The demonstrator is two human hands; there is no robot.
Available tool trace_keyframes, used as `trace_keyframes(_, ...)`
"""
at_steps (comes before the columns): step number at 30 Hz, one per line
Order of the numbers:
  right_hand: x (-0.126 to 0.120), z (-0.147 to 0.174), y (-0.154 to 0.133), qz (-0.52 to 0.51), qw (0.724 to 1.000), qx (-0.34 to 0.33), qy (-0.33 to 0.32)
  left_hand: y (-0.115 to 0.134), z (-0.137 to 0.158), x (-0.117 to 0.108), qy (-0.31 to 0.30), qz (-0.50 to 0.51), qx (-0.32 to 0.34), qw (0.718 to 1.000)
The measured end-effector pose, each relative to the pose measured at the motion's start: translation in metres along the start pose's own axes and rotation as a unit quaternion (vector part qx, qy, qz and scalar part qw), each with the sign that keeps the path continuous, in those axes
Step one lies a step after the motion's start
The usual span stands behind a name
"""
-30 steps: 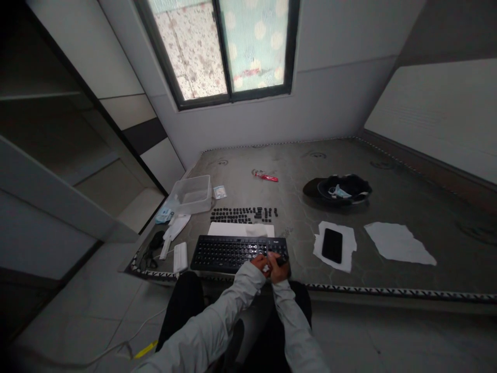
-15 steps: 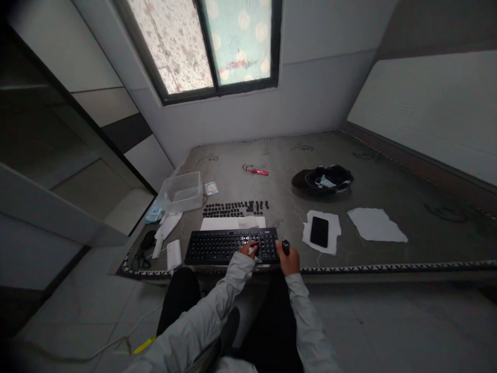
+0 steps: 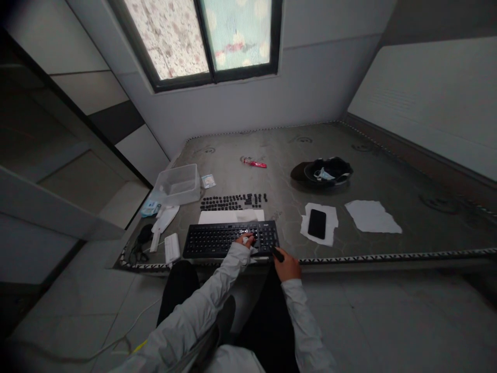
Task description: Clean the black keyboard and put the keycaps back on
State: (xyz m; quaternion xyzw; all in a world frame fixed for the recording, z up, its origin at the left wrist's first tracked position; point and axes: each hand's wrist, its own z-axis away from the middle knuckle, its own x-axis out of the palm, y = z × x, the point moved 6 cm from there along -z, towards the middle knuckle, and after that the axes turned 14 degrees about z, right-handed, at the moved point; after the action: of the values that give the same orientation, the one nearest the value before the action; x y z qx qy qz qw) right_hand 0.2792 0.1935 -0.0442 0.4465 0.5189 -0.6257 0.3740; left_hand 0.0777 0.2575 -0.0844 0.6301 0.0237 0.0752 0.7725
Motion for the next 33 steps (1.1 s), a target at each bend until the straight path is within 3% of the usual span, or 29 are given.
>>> trace_keyframes(6,0.003,0.013,-0.033,0.187,0.973,-0.134,-0.026,0.006,0.003,0.001,-0.019,-0.008,0.031,0.999)
trace_keyframes(11,0.011,0.012,-0.033,0.250,0.956,-0.147,-0.036,0.006,0.004,0.001,-0.025,-0.013,0.038,0.999)
trace_keyframes(21,0.011,0.003,-0.033,0.300,0.929,-0.211,-0.048,-0.002,0.002,0.001,-0.031,-0.025,0.044,0.998)
trace_keyframes(33,0.002,-0.003,-0.032,0.253,0.936,-0.230,-0.080,0.007,0.005,0.000,-0.030,-0.044,0.051,0.997)
